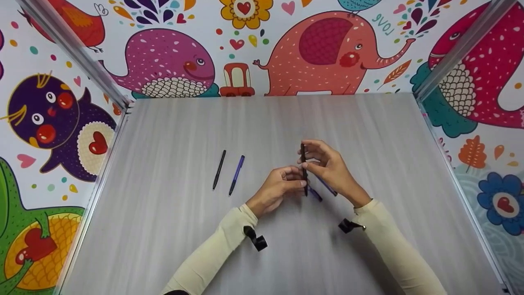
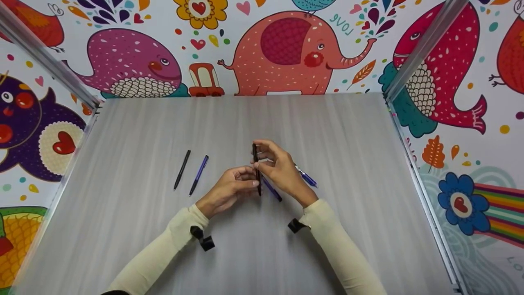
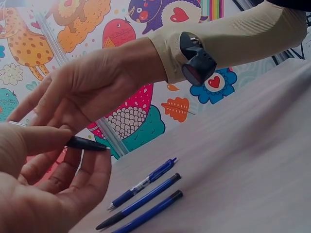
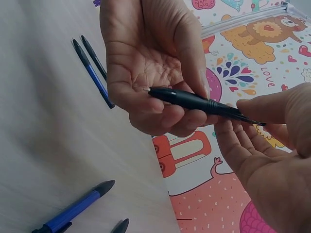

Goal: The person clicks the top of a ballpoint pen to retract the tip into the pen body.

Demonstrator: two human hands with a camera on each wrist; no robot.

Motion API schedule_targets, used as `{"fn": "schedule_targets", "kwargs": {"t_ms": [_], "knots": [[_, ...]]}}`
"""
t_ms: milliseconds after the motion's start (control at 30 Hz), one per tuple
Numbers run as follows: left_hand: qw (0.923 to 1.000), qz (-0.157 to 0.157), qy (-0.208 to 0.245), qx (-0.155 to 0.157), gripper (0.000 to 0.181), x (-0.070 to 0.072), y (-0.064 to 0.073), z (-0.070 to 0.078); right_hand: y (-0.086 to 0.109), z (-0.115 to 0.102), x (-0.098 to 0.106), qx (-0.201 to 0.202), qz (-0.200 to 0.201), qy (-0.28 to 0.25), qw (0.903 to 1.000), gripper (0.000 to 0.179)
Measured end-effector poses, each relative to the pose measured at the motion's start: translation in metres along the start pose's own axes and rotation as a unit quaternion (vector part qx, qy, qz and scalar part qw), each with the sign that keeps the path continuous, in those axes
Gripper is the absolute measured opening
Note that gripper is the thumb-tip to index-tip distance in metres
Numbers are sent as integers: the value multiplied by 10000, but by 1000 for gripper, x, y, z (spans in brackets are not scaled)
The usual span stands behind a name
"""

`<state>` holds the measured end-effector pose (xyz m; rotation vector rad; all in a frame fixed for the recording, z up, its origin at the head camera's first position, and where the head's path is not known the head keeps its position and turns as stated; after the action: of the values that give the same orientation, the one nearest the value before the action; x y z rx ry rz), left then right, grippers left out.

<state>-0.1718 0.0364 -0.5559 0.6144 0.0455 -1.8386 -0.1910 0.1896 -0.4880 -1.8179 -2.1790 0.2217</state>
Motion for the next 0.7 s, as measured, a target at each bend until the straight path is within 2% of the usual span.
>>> {"fn": "schedule_targets", "kwargs": {"t_ms": [333,700], "knots": [[9998,118,102,-130,23,-2,4,1,-2,2,0,-106,9,-3,9999,55],[9998,66,165,-108,24,-1,4,0,-1,4,0,-90,16,11,10000,52]]}}
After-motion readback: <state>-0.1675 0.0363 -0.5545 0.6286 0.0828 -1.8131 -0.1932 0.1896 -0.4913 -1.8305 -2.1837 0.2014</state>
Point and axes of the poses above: each hand's wrist, its own y-axis away from the middle knuckle, its own x-axis out of the back of the hand, z = x × y, the point moved 6 cm from there along -y, towards the middle knuckle, and after that the axes turned 10 degrees about z, right-handed, at the moved point
